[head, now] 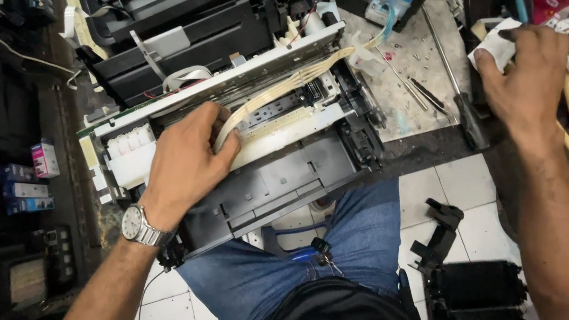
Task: The person works on a disassembled printer resting on their lap. They use a screwdriver to loosen screws, then remove a white plastic cover and a flat ribbon cable from the internal mechanism.
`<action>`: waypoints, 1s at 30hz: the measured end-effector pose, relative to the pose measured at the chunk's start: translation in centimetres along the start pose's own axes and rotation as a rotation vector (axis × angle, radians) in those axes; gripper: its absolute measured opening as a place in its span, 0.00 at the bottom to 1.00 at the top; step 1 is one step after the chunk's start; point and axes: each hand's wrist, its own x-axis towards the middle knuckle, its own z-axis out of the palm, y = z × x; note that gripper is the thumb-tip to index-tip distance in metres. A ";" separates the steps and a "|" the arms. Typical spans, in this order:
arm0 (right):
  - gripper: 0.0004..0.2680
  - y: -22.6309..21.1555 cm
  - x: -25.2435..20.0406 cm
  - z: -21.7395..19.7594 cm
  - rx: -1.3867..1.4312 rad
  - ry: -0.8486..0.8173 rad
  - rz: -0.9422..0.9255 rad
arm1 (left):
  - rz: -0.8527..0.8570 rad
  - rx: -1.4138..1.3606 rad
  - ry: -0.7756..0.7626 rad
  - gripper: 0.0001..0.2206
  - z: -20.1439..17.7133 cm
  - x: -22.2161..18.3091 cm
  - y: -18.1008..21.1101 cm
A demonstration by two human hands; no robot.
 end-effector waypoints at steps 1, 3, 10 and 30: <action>0.13 -1.0 0.6 -0.6 0.036 0.043 -0.058 | -0.003 -0.008 0.011 0.08 -0.1 -0.2 -0.1; 0.12 -5.3 1.3 -3.3 0.163 -0.083 -0.010 | -0.016 -0.018 0.014 0.08 -0.2 0.0 -0.1; 0.15 -9.8 0.0 -0.9 -0.025 -0.456 -0.049 | -0.017 -0.040 0.016 0.08 -0.1 0.0 -0.2; 0.16 -6.7 -1.0 0.8 -0.081 -0.352 0.216 | 0.000 -0.060 0.029 0.07 -0.1 -0.1 -0.2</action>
